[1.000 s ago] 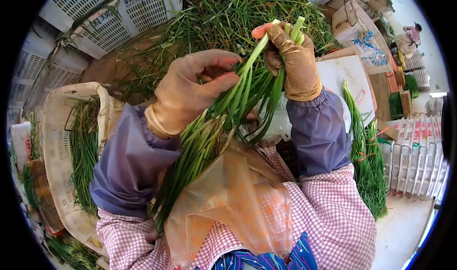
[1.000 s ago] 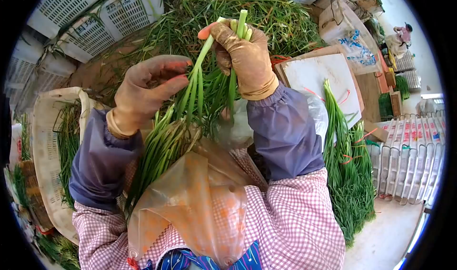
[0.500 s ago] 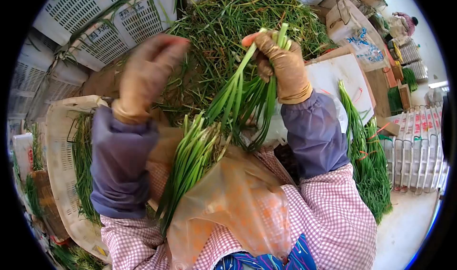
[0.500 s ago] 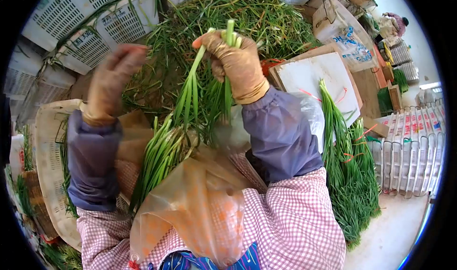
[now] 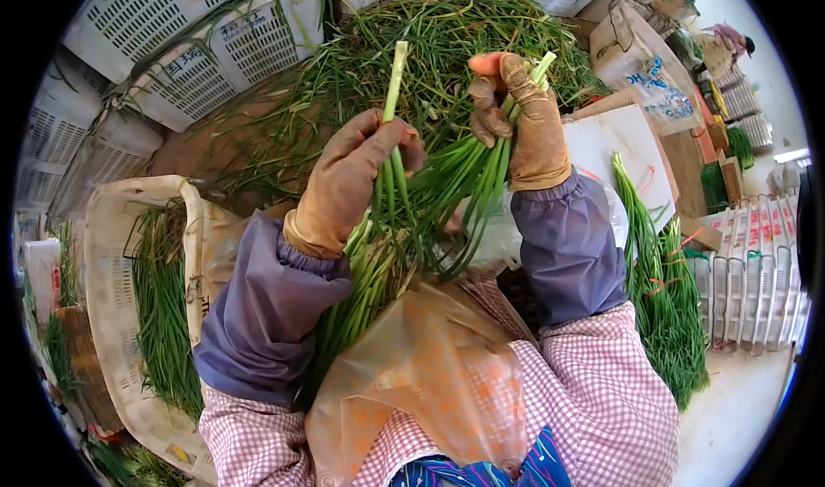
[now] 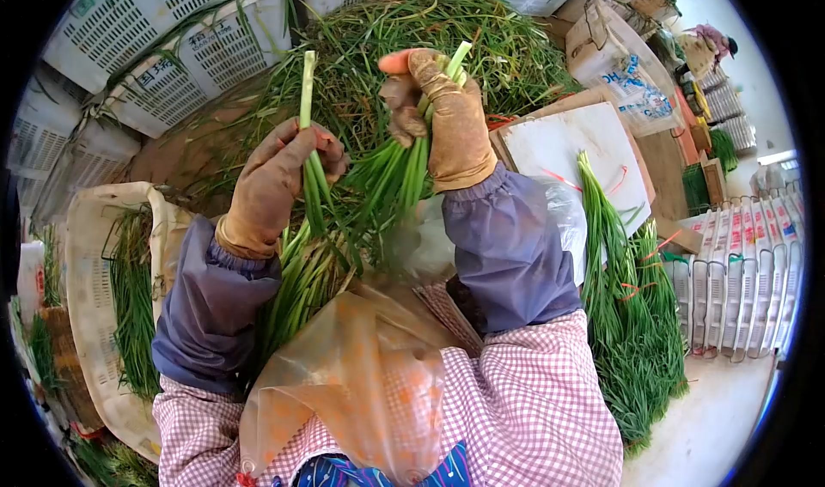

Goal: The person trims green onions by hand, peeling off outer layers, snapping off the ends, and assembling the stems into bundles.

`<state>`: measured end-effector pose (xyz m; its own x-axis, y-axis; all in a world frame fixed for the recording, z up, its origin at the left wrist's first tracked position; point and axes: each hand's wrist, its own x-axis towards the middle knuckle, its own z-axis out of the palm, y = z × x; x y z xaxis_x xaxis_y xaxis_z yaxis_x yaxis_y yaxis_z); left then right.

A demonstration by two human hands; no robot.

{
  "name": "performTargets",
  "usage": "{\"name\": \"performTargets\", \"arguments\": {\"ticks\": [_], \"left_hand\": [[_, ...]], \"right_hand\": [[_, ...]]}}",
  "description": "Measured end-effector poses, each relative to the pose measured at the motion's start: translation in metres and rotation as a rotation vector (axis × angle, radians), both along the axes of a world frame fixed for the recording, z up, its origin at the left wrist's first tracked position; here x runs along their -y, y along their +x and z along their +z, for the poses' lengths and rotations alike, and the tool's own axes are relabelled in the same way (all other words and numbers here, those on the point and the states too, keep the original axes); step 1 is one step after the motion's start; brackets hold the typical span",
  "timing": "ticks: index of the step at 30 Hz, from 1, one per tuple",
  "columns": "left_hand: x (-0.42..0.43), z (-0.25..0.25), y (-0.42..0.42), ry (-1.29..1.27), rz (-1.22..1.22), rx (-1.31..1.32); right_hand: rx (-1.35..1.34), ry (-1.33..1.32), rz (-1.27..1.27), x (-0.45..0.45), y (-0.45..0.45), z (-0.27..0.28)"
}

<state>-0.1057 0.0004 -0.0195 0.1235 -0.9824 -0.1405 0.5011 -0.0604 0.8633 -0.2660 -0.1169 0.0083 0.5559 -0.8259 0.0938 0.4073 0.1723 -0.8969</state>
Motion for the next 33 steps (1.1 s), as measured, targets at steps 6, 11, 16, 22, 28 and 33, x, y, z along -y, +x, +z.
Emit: {"name": "performTargets", "arguments": {"ticks": [6, 11, 16, 22, 28, 33], "left_hand": [[0.007, 0.003, -0.02, -0.077, 0.23, -0.075], [0.011, -0.018, -0.026, -0.127, 0.252, 0.129], [0.006, -0.018, -0.036, -0.23, -0.006, 0.066], [-0.001, -0.016, -0.018, -0.027, -0.328, -0.029], [0.003, -0.017, -0.015, -0.062, -0.338, -0.031], [0.006, -0.034, -0.01, -0.132, -0.419, 0.059]], "right_hand": [[0.19, 0.091, 0.157, -0.005, 0.012, -0.002], [0.134, 0.143, 0.059, -0.028, 0.032, -0.002], [-0.127, -0.325, 0.079, -0.027, 0.037, -0.007], [-0.269, -0.347, 0.411, -0.006, 0.033, -0.005], [-0.14, -0.746, 0.307, 0.034, 0.035, 0.043], [-0.893, -1.46, 0.651, -0.011, 0.06, 0.04]]}}
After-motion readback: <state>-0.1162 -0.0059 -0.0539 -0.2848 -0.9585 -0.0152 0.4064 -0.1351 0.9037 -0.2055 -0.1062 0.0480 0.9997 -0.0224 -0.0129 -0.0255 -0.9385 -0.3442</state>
